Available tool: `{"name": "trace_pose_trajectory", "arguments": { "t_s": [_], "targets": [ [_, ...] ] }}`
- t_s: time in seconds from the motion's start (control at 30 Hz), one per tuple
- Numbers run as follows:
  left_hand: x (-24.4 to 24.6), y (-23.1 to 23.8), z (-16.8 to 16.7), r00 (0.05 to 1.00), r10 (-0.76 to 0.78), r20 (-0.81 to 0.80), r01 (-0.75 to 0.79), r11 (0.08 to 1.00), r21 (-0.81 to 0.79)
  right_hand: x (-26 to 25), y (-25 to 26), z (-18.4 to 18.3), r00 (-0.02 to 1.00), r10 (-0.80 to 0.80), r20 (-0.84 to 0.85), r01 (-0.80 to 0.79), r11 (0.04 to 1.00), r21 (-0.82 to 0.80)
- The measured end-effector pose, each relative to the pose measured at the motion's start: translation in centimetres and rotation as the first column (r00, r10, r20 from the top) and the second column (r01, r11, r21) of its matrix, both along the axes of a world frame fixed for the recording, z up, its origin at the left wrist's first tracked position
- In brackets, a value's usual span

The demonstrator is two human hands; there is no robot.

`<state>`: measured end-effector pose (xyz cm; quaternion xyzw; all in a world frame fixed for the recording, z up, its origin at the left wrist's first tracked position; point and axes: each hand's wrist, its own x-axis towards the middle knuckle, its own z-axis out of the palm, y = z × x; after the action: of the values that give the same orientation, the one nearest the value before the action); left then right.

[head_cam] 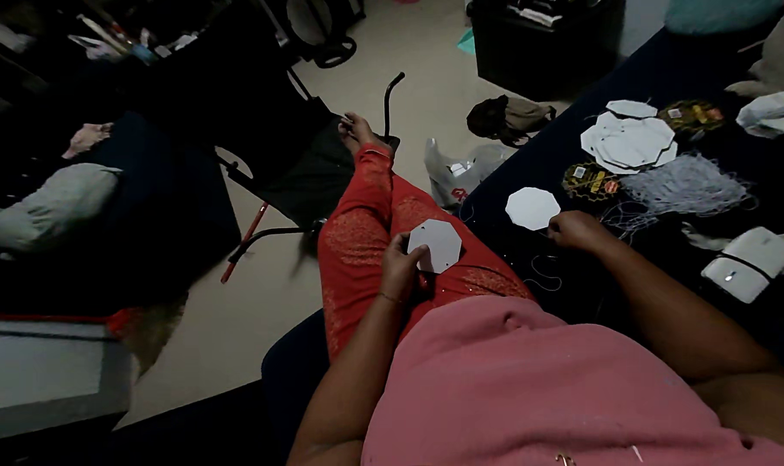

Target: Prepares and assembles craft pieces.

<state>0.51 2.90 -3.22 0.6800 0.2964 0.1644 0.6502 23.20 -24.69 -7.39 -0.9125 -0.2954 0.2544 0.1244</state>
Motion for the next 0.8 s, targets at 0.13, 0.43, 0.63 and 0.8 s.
{"name": "trace_pose_trajectory", "arguments": {
  "t_s": [0.13, 0.43, 0.63, 0.8],
  "targets": [
    [-0.1, 0.2, -0.4, 1.0, -0.008, 0.012, 0.008, 1.0, 0.0, 0.5, -1.2, 1.4, 1.0, -0.01, -0.001, 0.01, 0.997, 0.081],
    [-0.1, 0.2, -0.7, 1.0, -0.012, -0.022, 0.013, 0.999, 0.031, -4.9, 2.2, 3.4, 0.822, 0.568, -0.037, -0.568, 0.823, 0.019],
    [0.0, 0.2, -0.7, 0.999, -0.01, -0.031, 0.01, 1.0, 0.007, -6.8, 2.6, 5.5, 0.776, 0.62, -0.116, -0.631, 0.766, -0.125],
    [0.2, 0.2, -0.8, 1.0, -0.007, -0.024, 0.007, 1.0, 0.005, -8.6, 2.7, 1.1, 0.849, 0.529, 0.025, -0.523, 0.844, -0.119]
  ]
}}
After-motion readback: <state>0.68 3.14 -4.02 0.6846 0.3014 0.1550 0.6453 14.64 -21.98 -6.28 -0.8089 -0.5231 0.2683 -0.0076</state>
